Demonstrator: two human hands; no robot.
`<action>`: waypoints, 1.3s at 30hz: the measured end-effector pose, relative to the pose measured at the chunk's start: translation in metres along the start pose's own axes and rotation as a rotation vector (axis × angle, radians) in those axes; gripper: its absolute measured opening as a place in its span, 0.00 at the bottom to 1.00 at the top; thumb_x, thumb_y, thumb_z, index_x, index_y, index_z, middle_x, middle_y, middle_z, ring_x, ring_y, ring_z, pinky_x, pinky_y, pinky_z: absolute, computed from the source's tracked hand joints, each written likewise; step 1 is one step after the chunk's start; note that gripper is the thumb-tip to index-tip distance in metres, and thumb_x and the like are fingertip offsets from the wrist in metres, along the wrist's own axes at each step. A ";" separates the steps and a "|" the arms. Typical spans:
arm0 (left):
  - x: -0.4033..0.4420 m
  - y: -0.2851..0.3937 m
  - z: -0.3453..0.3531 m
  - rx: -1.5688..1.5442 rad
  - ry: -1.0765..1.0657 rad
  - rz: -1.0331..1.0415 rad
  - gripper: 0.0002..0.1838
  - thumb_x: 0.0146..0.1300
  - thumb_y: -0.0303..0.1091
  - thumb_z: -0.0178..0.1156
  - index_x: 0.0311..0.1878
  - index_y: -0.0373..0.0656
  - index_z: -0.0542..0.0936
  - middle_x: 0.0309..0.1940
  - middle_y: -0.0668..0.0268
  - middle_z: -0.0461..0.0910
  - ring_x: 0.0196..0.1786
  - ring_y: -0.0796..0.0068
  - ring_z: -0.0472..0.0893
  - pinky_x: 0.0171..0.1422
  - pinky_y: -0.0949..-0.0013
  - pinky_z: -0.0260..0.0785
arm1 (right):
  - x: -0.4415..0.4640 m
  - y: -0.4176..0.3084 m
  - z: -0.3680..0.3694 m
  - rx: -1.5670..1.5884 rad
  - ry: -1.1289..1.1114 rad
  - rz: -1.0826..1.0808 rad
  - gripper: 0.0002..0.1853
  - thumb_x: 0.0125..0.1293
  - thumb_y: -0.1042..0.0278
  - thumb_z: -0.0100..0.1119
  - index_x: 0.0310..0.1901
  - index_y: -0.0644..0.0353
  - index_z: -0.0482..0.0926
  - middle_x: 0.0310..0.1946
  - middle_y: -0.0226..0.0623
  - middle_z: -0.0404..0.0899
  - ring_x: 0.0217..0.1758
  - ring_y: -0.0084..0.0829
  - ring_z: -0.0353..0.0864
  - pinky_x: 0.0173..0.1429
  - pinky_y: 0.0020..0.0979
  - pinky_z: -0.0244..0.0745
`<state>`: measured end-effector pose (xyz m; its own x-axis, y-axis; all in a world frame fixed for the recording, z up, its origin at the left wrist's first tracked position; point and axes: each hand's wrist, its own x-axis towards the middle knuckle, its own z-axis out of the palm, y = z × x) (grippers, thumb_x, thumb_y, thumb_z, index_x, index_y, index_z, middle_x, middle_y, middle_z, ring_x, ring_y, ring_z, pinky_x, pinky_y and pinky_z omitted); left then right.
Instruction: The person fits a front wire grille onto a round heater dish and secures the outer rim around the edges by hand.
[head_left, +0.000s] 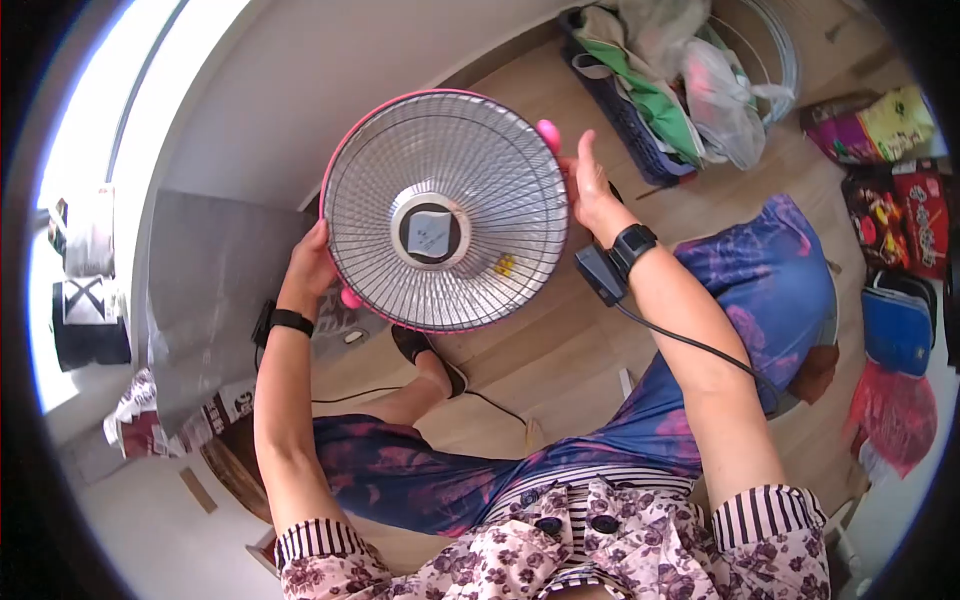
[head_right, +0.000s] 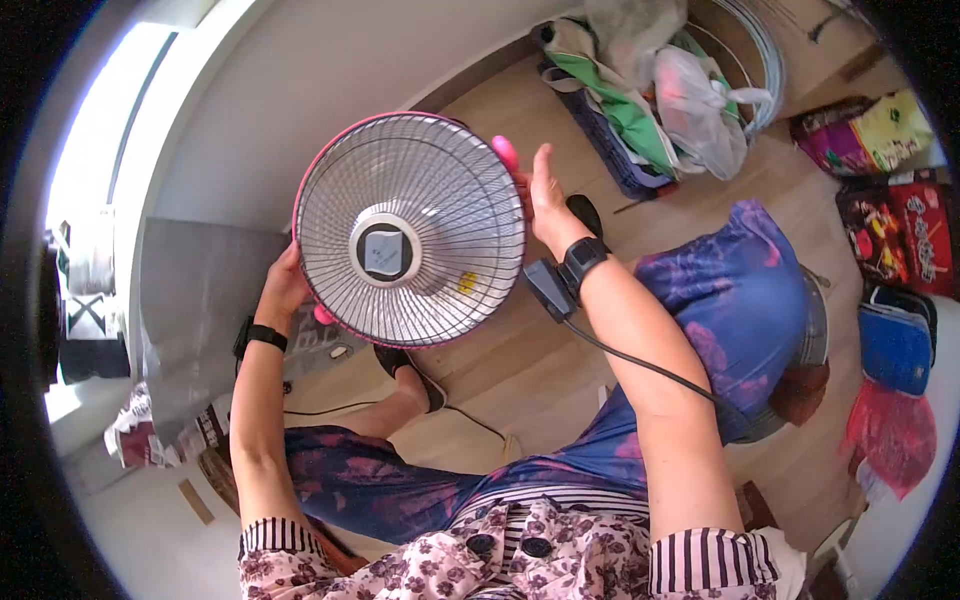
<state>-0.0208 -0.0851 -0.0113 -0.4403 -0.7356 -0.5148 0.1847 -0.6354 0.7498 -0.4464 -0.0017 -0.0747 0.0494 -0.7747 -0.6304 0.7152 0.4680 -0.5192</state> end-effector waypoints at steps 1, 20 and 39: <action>-0.001 0.001 -0.002 0.012 -0.003 -0.005 0.24 0.68 0.41 0.47 0.63 0.37 0.64 0.58 0.60 0.72 0.59 0.64 0.72 0.65 0.58 0.62 | -0.007 -0.006 0.002 0.050 -0.076 0.050 0.51 0.57 0.22 0.33 0.57 0.71 0.69 0.52 0.44 0.75 0.56 0.34 0.72 0.63 0.34 0.63; -0.001 0.005 0.010 -0.022 0.138 -0.141 0.23 0.70 0.36 0.42 0.66 0.41 0.61 0.62 0.62 0.68 0.63 0.65 0.68 0.69 0.59 0.56 | -0.014 0.001 -0.001 0.168 -0.344 0.087 0.23 0.60 0.55 0.63 0.49 0.66 0.76 0.45 0.38 0.80 0.48 0.30 0.78 0.55 0.33 0.72; -0.022 -0.003 0.072 0.363 0.278 -0.071 0.32 0.66 0.37 0.51 0.70 0.44 0.51 0.64 0.59 0.62 0.65 0.62 0.64 0.68 0.59 0.57 | 0.011 -0.053 -0.035 -0.310 0.242 -0.268 0.30 0.61 0.37 0.52 0.26 0.63 0.79 0.24 0.39 0.81 0.22 0.29 0.79 0.28 0.26 0.72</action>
<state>-0.0749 -0.0499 0.0279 -0.1796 -0.7599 -0.6248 -0.1785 -0.5994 0.7803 -0.5076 -0.0202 -0.0746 -0.2983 -0.7814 -0.5481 0.4366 0.3990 -0.8064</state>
